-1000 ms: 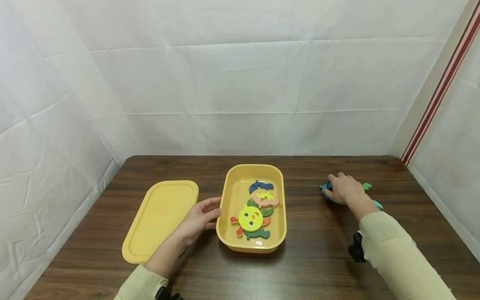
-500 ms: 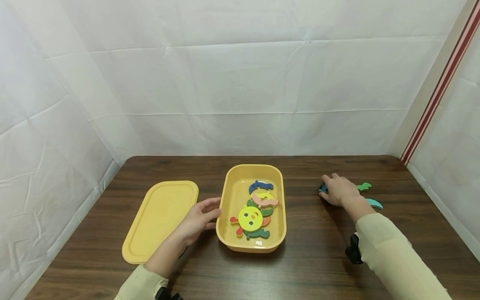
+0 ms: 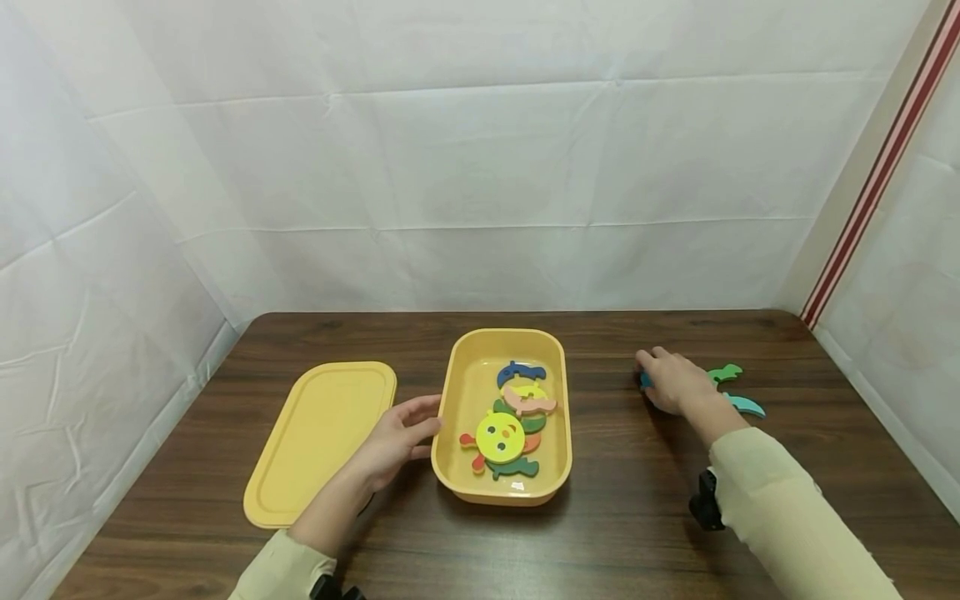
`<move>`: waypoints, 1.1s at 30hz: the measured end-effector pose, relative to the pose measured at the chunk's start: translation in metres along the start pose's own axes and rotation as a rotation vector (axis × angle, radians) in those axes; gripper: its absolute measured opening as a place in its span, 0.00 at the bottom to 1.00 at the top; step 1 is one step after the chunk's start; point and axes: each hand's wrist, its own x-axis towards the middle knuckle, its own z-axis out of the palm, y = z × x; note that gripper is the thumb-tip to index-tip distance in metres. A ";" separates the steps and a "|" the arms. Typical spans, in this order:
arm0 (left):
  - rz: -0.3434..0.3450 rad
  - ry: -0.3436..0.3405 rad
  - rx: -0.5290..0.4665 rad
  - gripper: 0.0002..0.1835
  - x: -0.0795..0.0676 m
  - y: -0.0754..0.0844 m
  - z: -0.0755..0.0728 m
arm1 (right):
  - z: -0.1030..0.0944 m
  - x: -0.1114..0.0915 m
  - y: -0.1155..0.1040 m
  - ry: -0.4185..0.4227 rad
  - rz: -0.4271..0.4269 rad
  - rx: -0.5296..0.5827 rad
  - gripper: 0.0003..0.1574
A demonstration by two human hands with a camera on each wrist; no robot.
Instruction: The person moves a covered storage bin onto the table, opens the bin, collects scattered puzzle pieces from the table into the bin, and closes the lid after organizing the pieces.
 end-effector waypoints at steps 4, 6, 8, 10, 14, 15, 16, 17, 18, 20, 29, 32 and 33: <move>0.002 -0.001 -0.001 0.25 0.000 0.000 0.000 | 0.000 -0.001 0.000 -0.005 -0.004 0.003 0.18; 0.004 -0.001 0.001 0.25 0.000 -0.001 0.000 | 0.000 -0.001 0.000 -0.001 -0.011 0.003 0.18; 0.005 0.000 0.003 0.25 0.001 -0.001 -0.001 | 0.001 -0.001 0.001 0.004 -0.010 0.005 0.19; 0.007 0.002 0.005 0.25 0.002 -0.002 -0.001 | 0.001 -0.001 0.000 0.015 -0.004 0.008 0.19; 0.005 0.004 0.007 0.24 0.003 -0.003 -0.001 | 0.002 -0.001 -0.002 0.046 0.051 -0.003 0.24; 0.007 0.002 0.010 0.24 0.002 -0.003 -0.001 | 0.002 -0.001 -0.002 0.050 0.070 -0.007 0.25; 0.004 0.003 0.011 0.24 0.002 -0.003 -0.001 | 0.002 -0.001 -0.003 0.053 0.091 -0.013 0.26; 0.005 0.001 0.014 0.24 0.002 -0.002 -0.001 | 0.002 0.000 -0.004 0.053 0.111 -0.019 0.28; 0.002 0.002 0.015 0.24 0.002 -0.002 -0.001 | 0.003 0.000 -0.004 0.050 0.130 -0.021 0.29; 0.000 0.002 0.015 0.24 0.002 -0.002 -0.001 | 0.003 0.001 -0.005 0.041 0.164 -0.020 0.30; 0.002 0.001 0.009 0.24 0.001 -0.002 -0.001 | 0.007 0.004 -0.004 0.001 0.218 -0.003 0.34; -0.002 0.001 0.010 0.24 0.001 -0.002 -0.001 | 0.008 0.004 -0.006 0.009 0.215 -0.009 0.32; -0.001 0.000 0.008 0.24 0.001 -0.002 -0.001 | 0.008 0.005 -0.006 0.012 0.212 -0.009 0.32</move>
